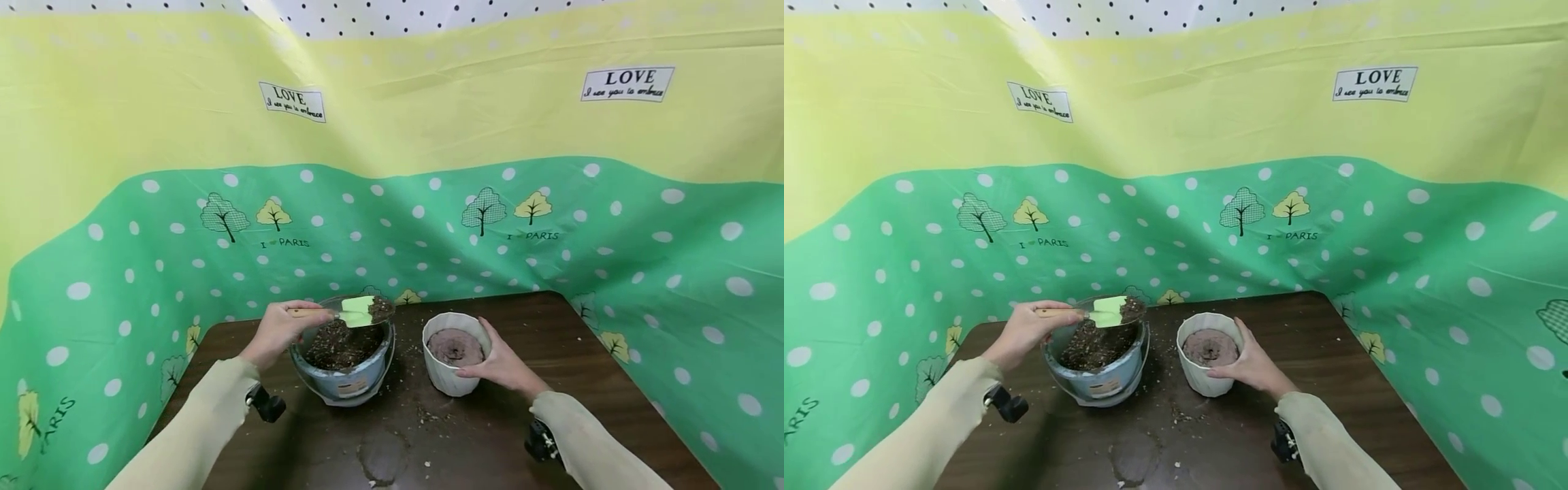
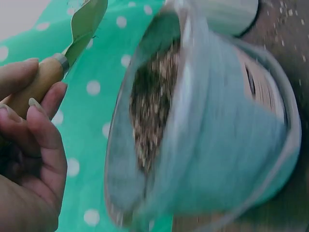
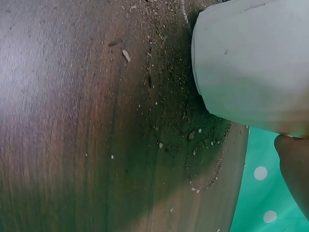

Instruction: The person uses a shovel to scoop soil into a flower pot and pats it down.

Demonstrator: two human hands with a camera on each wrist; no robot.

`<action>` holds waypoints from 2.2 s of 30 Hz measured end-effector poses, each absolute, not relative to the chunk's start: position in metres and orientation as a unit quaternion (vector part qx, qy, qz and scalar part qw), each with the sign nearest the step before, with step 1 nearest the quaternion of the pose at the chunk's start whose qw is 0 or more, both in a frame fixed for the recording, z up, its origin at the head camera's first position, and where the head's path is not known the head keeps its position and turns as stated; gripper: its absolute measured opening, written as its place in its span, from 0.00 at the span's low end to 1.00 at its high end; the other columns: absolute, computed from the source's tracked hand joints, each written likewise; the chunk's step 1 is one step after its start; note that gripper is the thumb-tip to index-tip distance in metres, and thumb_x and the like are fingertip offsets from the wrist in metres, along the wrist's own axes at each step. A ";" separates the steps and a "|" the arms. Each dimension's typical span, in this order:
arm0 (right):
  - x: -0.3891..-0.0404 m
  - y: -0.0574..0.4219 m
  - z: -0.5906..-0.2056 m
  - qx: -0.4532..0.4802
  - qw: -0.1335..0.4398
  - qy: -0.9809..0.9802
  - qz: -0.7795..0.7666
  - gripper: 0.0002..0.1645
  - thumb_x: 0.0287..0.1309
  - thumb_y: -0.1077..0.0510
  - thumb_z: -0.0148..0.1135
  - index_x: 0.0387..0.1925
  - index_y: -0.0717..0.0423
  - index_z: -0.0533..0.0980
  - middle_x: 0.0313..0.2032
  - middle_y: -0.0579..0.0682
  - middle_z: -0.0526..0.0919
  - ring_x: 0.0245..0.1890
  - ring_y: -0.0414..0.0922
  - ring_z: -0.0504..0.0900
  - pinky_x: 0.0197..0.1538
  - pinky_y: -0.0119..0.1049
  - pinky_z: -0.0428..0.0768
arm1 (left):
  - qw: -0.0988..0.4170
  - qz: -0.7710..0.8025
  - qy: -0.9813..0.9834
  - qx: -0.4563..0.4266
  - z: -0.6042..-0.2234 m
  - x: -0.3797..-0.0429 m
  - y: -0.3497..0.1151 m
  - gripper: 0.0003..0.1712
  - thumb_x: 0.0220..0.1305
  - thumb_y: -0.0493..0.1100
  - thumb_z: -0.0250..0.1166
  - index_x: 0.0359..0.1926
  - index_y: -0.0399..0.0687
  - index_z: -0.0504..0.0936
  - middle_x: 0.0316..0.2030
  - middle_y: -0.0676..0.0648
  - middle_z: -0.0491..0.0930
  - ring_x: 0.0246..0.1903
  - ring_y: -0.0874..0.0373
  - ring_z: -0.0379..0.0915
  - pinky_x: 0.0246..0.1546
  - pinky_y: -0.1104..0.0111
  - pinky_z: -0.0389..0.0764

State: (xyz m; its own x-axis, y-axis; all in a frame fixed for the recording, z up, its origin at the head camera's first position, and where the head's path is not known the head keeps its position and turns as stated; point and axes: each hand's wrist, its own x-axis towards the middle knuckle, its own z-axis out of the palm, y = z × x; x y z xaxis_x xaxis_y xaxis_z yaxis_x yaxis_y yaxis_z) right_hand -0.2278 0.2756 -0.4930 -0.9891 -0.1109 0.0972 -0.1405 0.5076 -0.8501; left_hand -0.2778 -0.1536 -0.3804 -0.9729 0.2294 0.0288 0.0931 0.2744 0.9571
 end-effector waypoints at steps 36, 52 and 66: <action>-0.229 0.276 -0.489 0.060 -0.035 -0.872 0.485 0.78 0.44 0.45 0.81 0.78 0.56 0.33 0.74 0.69 0.44 0.71 0.65 0.52 0.66 0.62 0.58 | 0.052 0.461 0.865 0.194 -0.401 -0.268 0.021 0.11 0.56 0.44 0.76 0.39 0.45 0.89 0.21 0.54 0.83 0.19 0.58 0.77 0.21 0.66 0.77; -0.231 0.275 -0.489 0.060 -0.028 -0.877 0.475 0.78 0.44 0.45 0.81 0.78 0.57 0.34 0.73 0.71 0.46 0.70 0.66 0.53 0.66 0.63 0.59 | -0.054 0.312 0.917 0.241 -0.388 -0.266 0.011 0.10 0.57 0.45 0.75 0.41 0.52 0.89 0.32 0.50 0.85 0.24 0.61 0.76 0.24 0.66 0.77; -0.229 0.276 -0.486 0.062 -0.030 -0.872 0.485 0.77 0.43 0.48 0.82 0.78 0.56 0.36 0.71 0.69 0.50 0.68 0.67 0.58 0.61 0.63 0.64 | -0.016 0.480 0.858 0.181 -0.364 -0.287 -0.076 0.11 0.57 0.40 0.75 0.42 0.45 0.88 0.31 0.49 0.85 0.31 0.49 0.83 0.26 0.63 0.81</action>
State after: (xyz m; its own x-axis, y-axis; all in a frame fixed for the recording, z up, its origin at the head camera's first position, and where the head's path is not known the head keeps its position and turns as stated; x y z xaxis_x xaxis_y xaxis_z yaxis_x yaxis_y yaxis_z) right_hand -0.2286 0.2758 -0.4856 -0.9904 -0.1376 0.0091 -0.0804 0.5221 -0.8491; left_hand -0.2872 -0.0759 -0.3636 -0.9342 0.2951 0.2006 0.3253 0.4734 0.8186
